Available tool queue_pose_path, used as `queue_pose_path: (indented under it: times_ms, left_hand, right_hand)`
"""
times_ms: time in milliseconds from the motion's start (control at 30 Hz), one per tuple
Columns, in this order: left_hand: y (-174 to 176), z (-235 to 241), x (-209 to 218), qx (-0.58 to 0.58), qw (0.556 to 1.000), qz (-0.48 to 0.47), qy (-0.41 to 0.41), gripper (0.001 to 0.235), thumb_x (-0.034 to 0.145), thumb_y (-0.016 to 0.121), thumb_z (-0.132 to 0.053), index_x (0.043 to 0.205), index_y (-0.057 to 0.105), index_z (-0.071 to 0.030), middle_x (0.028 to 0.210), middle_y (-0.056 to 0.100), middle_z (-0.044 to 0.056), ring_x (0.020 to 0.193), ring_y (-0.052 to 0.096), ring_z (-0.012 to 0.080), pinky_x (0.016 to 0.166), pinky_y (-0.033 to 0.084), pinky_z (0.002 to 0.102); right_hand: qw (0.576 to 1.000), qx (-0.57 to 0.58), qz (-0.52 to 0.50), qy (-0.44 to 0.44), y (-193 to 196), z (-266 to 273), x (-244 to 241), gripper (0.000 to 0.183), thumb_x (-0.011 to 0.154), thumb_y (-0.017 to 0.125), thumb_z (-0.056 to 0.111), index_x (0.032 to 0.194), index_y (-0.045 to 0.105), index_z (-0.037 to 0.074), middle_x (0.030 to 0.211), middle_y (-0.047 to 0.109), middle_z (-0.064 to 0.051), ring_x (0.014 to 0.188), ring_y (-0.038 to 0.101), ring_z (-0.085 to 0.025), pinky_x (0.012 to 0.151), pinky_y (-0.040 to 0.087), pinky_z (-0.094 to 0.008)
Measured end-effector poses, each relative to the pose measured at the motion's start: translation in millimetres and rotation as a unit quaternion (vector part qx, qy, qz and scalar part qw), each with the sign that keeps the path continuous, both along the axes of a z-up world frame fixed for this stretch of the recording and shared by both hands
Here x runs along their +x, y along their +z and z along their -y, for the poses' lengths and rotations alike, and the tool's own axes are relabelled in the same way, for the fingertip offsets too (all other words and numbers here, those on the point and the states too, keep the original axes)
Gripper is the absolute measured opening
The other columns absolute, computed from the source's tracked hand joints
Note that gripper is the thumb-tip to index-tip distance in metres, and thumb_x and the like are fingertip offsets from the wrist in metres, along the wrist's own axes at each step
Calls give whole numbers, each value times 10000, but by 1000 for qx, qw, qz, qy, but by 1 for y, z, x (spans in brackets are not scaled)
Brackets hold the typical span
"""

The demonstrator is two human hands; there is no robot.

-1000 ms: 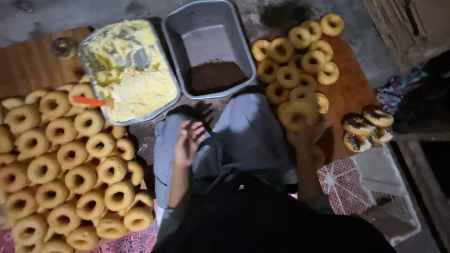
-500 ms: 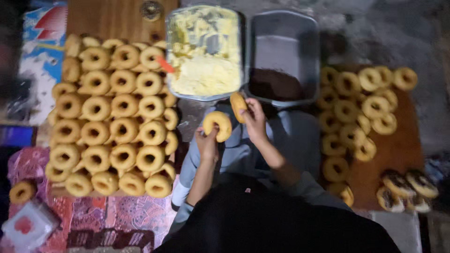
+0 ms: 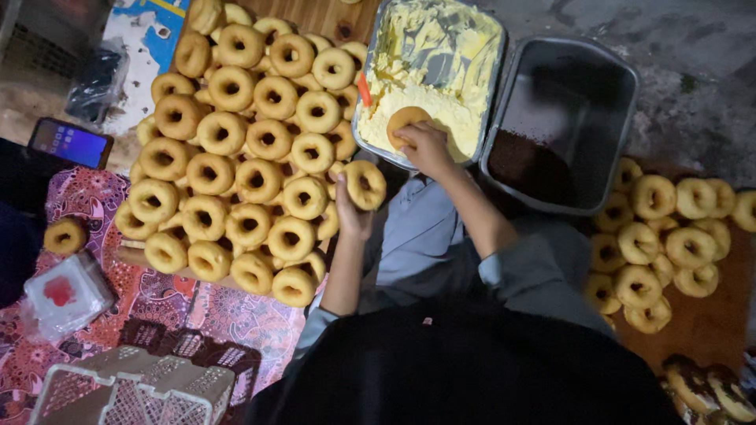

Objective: The person repeatedly picks up plain donuts, scoops a yellow filling into the center hole using a small spatula, and then places the filled donuts into a tray of dark crumbs. The person handles the donuts one at a time and places the finished items in a separate pile.

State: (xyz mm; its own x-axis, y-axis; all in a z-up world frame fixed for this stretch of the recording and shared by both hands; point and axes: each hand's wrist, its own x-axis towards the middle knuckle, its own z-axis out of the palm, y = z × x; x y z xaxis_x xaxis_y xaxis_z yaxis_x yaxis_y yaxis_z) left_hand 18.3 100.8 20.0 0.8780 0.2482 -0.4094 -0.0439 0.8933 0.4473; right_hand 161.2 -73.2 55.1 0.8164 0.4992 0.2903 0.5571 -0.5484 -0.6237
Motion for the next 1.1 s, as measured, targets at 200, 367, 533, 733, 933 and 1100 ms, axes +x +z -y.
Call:
queue_pose_path:
  times_ms: [200, 367, 533, 733, 933, 1100]
  left_hand:
    - [10, 29, 28, 735, 664, -86, 110, 523, 913, 745, -300, 1207, 592, 104, 1326, 500, 307, 1237, 502, 464, 1073, 420, 529]
    - [27, 98, 25, 858, 507, 83, 6, 426, 891, 742, -211, 1168, 612, 85, 1498, 447, 334, 1428, 405, 504, 1225, 276, 598]
    - [21, 157, 25, 726, 666, 132, -104, 370, 920, 667, -265, 1162, 656, 15, 1431, 559, 263, 1383, 492, 438, 1206, 369, 536]
    - [-3, 121, 33, -84, 991, 35, -102, 699, 1077, 242, -589, 1428, 521, -52, 1382, 615, 141, 1242, 615, 293, 1049, 513, 433]
    - [-16, 63, 12, -50, 993, 63, -88, 651, 1089, 288, -530, 1453, 524, -45, 1402, 616, 127, 1276, 607, 301, 1087, 509, 457]
    - [-20, 40, -4, -78, 995, 33, -56, 639, 1040, 318, -512, 1418, 538, -45, 1373, 633, 134, 1259, 615, 326, 1060, 514, 506]
  right_hand:
    - [941, 261, -171, -129, -5, 26, -8, 340, 909, 769, 39, 1242, 701, 24, 1158, 718, -96, 1090, 661, -206, 964, 527, -329]
    - [858, 447, -184, -173, 24, 76, -48, 428, 938, 681, -28, 1354, 587, 10, 1172, 694, -62, 1085, 653, -139, 975, 533, -278]
    - [889, 394, -116, -205, 55, 96, -77, 439, 953, 692, -25, 1374, 579, 27, 1169, 679, -48, 1072, 640, -129, 967, 524, -273]
    - [995, 94, 27, -20, 62, 88, -108, 436, 873, 766, 32, 1299, 689, 78, 1271, 679, -133, 1201, 622, -306, 1037, 504, -412]
    - [995, 52, 76, -29, 14, 49, -44, 353, 868, 758, 71, 1220, 738, 63, 1204, 711, -153, 1152, 634, -353, 1029, 474, -443]
    - [993, -46, 62, -89, 0, 26, -21, 318, 802, 783, 75, 1118, 778, 107, 1079, 734, -123, 1079, 667, -337, 1032, 491, -439]
